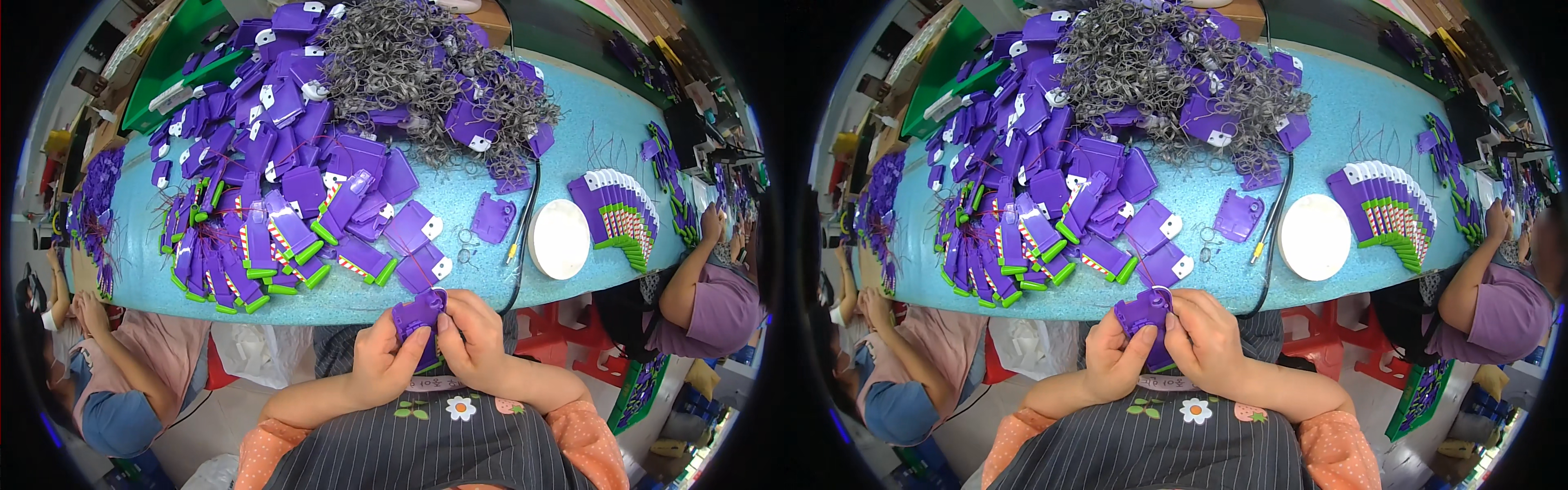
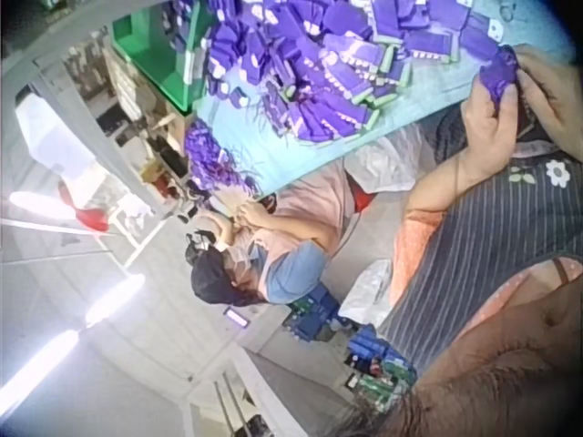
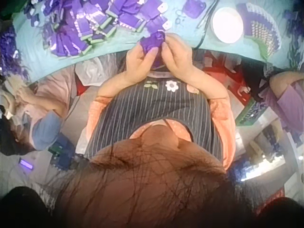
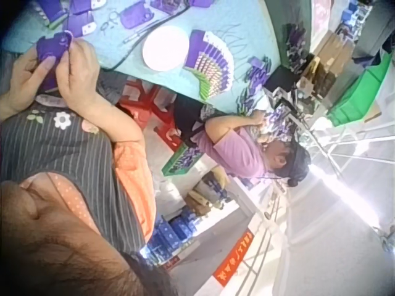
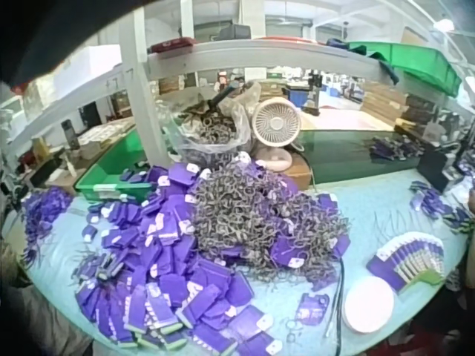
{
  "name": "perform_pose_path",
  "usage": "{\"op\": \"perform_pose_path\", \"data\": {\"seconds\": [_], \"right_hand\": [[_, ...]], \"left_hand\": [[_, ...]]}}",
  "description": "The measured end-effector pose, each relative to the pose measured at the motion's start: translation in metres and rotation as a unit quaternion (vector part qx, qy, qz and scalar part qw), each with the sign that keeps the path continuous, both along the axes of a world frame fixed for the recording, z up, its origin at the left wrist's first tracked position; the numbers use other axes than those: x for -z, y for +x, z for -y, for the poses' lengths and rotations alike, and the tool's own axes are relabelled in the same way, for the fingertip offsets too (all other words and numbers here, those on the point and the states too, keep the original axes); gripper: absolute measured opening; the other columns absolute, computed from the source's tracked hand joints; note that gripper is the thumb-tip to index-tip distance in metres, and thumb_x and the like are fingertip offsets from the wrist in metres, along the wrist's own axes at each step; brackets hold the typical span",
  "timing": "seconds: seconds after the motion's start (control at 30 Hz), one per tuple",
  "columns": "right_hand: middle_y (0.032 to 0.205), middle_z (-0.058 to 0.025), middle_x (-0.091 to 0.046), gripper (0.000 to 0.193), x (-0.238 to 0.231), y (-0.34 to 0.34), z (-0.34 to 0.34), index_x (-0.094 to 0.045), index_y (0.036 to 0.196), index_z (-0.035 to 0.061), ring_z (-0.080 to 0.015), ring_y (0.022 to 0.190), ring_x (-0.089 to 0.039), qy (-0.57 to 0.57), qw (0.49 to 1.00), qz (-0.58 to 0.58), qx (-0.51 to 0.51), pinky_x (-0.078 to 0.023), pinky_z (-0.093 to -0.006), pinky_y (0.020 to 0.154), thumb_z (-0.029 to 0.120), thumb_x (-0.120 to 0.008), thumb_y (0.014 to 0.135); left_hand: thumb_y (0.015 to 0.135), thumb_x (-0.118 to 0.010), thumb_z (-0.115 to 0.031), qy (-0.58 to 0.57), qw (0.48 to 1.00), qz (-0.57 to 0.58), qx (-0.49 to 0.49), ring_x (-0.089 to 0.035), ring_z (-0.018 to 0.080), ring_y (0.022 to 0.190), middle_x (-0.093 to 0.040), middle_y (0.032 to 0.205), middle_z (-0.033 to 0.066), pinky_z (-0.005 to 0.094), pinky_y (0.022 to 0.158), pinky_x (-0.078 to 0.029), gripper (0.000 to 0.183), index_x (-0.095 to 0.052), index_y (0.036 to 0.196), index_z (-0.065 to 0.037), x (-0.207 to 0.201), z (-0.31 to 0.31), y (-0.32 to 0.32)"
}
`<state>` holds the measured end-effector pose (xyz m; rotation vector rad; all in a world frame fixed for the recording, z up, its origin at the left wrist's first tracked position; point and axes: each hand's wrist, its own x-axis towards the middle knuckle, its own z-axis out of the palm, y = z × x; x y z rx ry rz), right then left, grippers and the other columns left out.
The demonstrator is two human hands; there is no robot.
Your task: The person assembles purple plastic toy components by hand at a workbench. They pick up a purple plastic body, insert a white plastic piece, and attach a grey elastic band. The person repeats this process for multiple units, placing the finished items into a pile on the table.
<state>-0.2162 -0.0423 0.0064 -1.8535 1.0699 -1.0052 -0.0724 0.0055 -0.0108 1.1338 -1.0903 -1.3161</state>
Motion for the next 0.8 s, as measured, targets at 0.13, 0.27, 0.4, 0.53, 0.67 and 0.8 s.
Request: {"op": "perform_pose_path", "data": {"seconds": [0.13, 0.27, 0.4, 0.53, 0.67, 0.8], "right_hand": [[0.076, -0.0144, -0.062, 0.013, -0.013, -0.024, 0.021, -0.061, 0.089, -0.0035, -0.0277, 0.068, -0.061, 0.180, 0.970, -0.071, -0.148, -0.049, -0.0350, 0.062, 0.006, -0.054, 0.084], [0.066, -0.0121, -0.061, 0.021, -0.017, -0.034, 0.035, -0.060, 0.078, -0.0032, -0.0165, 0.061, -0.061, 0.245, 0.968, -0.004, -0.050, -0.046, -0.0329, 0.055, 0.014, -0.056, 0.088], [0.058, -0.0126, -0.059, 0.035, -0.026, -0.020, 0.067, -0.060, 0.069, -0.0024, -0.0243, 0.052, -0.060, 0.107, 0.972, -0.200, 0.060, -0.045, -0.0366, 0.050, 0.029, -0.064, 0.083], [0.053, -0.0138, -0.056, 0.044, -0.004, -0.007, 0.103, -0.058, 0.061, -0.0016, -0.0316, 0.049, -0.056, 0.041, 0.915, -0.398, 0.049, -0.042, -0.0401, 0.048, 0.038, -0.069, 0.076], [0.057, -0.0174, -0.058, 0.035, 0.000, -0.017, 0.111, -0.064, 0.065, -0.0018, -0.0331, 0.054, -0.059, 0.067, 0.955, -0.287, 0.026, -0.045, -0.0400, 0.053, 0.032, -0.069, 0.075], [0.059, -0.0053, -0.059, 0.017, -0.013, -0.030, 0.094, -0.065, 0.076, -0.0028, -0.0141, 0.055, -0.056, 0.159, 0.987, -0.001, 0.027, -0.041, -0.0260, 0.052, 0.013, -0.066, 0.081]], "left_hand": [[0.094, -0.045, -0.003, 0.099, 0.986, -0.038, 0.125, -0.059, 0.0123, 0.093, -0.059, 0.106, 0.0125, 0.0251, 0.079, -0.048, 0.029, -0.043, 0.121, 0.006, -0.005, 0.003, 0.017], [0.095, -0.043, -0.006, 0.185, 0.955, -0.098, 0.210, -0.061, 0.0200, 0.097, -0.059, 0.109, 0.0160, 0.0293, 0.081, -0.050, 0.031, -0.042, 0.124, 0.005, -0.018, 0.010, 0.026], [0.095, -0.042, -0.006, 0.146, 0.971, -0.131, 0.136, -0.062, 0.0271, 0.098, -0.059, 0.110, 0.0201, 0.0354, 0.085, -0.051, 0.031, -0.040, 0.124, 0.005, -0.025, 0.003, 0.027], [0.095, -0.041, -0.003, 0.133, 0.969, -0.189, 0.090, -0.059, 0.0245, 0.103, -0.056, 0.115, 0.0197, 0.0347, 0.091, -0.047, 0.029, -0.040, 0.122, 0.006, -0.031, 0.002, 0.025], [0.095, -0.042, -0.005, 0.120, 0.970, -0.198, 0.070, -0.059, 0.0250, 0.104, -0.054, 0.118, 0.0204, 0.0363, 0.091, -0.048, 0.030, -0.039, 0.123, 0.005, -0.024, -0.001, 0.022], [0.095, -0.044, -0.011, 0.091, 0.971, -0.219, -0.002, -0.061, 0.0273, 0.099, -0.052, 0.123, 0.0197, 0.0404, 0.087, -0.051, 0.036, -0.036, 0.127, 0.002, -0.020, 0.011, 0.018]]}}
